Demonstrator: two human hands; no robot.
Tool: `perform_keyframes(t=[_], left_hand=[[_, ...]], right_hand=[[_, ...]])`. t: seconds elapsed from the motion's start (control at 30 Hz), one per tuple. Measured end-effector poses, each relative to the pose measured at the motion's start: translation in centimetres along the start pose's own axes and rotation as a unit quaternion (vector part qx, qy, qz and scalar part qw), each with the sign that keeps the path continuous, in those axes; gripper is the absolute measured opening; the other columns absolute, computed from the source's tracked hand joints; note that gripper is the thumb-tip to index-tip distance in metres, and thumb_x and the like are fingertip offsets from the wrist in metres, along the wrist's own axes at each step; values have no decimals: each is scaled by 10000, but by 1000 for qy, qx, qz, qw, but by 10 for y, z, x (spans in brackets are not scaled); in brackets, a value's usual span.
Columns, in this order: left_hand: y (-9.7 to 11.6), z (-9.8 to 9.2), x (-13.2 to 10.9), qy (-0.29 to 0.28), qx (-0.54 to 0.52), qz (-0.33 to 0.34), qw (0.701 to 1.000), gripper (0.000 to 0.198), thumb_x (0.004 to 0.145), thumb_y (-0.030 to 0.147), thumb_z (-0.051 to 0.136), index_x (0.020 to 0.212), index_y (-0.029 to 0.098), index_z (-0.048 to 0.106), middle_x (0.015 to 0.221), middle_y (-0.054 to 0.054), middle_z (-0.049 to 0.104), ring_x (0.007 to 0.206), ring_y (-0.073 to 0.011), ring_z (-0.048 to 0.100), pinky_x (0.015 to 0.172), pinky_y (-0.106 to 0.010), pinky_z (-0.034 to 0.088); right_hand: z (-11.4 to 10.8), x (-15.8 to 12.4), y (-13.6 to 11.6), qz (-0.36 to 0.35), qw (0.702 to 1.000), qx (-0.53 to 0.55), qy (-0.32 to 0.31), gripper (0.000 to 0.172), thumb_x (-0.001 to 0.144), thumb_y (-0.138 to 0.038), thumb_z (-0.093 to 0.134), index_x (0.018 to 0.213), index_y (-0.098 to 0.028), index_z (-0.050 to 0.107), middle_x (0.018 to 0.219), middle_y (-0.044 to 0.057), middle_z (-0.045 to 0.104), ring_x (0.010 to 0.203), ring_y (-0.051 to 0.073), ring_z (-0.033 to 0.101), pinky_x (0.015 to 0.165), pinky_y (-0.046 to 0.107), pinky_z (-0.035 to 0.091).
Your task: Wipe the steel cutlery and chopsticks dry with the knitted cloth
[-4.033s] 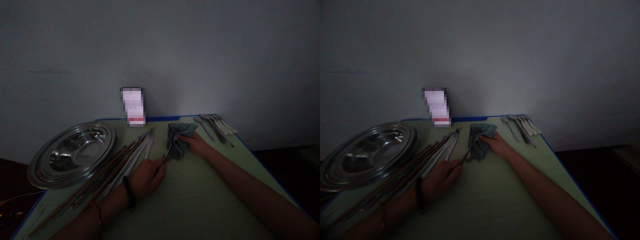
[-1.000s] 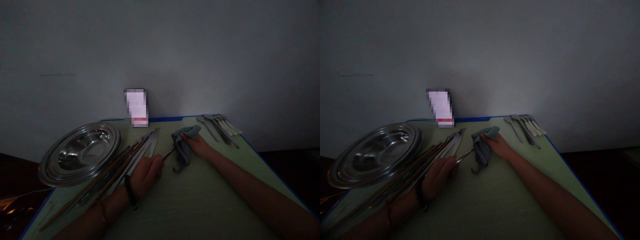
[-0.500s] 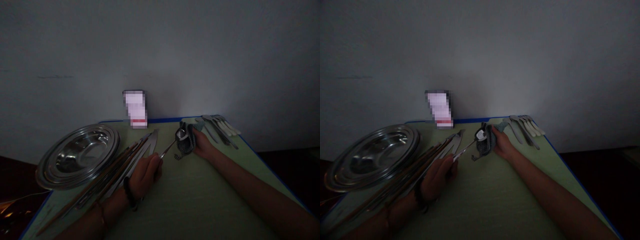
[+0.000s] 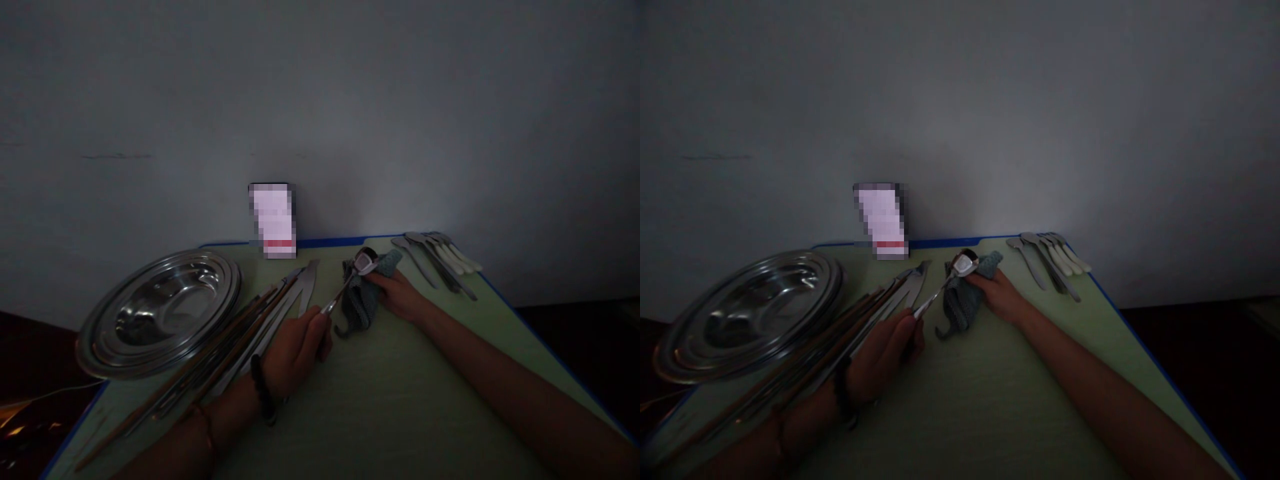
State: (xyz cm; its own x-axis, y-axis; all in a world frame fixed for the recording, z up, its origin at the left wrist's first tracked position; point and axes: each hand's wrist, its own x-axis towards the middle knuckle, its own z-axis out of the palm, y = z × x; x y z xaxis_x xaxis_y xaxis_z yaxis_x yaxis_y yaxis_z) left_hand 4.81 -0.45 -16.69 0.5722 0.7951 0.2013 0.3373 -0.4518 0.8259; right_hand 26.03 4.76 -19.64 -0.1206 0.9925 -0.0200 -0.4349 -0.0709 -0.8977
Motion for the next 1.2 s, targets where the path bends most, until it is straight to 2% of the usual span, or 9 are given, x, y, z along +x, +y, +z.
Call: perform_keyframes(t=[0.17,0.27,0.43,0.57,0.7,0.83,0.97,1.2], left_hand=[[0,1,0,0,4,-6,1000,416,965,286,215,648,179,461,541,43,473,491,-97,457,554,-224,369],[0,0,0,12,4,-6,1000,412,962,286,217,641,181,453,536,44,461,479,-97,446,532,-222,363],[0,0,0,29,1,-9,1000,405,953,281,236,622,185,447,520,46,449,462,-97,437,519,-224,362],[2,0,1,70,-5,-19,997,428,949,282,235,591,185,446,505,40,444,462,-101,429,511,-229,354],[4,-1,0,94,-32,-23,995,440,955,308,216,592,188,435,502,41,434,451,-99,419,497,-229,354],[3,-1,-1,100,-50,-27,993,416,956,322,228,624,190,440,512,40,448,453,-101,427,476,-225,356],[1,-1,0,110,-46,-33,992,431,960,301,216,609,188,439,499,39,445,446,-98,426,477,-222,360],[2,-1,0,64,-16,-4,998,388,947,272,252,622,184,445,527,43,455,464,-93,433,500,-217,363]], right_hand=[[-6,4,-2,43,997,71,8,150,610,-224,668,759,-207,660,776,3,712,908,230,635,907,403,436],[-6,8,-3,55,992,109,20,128,696,-309,615,767,-208,648,820,17,713,967,227,619,924,401,432],[-1,10,-9,5,983,178,46,274,840,-429,443,947,-249,621,968,2,699,1087,192,561,957,401,416],[0,7,-15,4,979,201,22,344,863,-450,374,1009,-241,604,1029,17,683,1138,196,525,981,425,393],[-1,4,-17,18,981,192,-19,349,838,-452,386,971,-228,618,1023,35,684,1145,215,518,992,442,374],[-1,2,-16,37,987,158,-8,248,744,-341,462,869,-219,637,930,36,703,1089,231,556,959,435,405],[-2,2,-16,60,992,112,-5,322,660,-318,452,902,-225,643,866,30,704,993,241,604,890,418,453],[-3,0,-17,61,996,70,6,359,588,-336,462,874,-231,652,824,21,701,923,252,617,843,416,458]])
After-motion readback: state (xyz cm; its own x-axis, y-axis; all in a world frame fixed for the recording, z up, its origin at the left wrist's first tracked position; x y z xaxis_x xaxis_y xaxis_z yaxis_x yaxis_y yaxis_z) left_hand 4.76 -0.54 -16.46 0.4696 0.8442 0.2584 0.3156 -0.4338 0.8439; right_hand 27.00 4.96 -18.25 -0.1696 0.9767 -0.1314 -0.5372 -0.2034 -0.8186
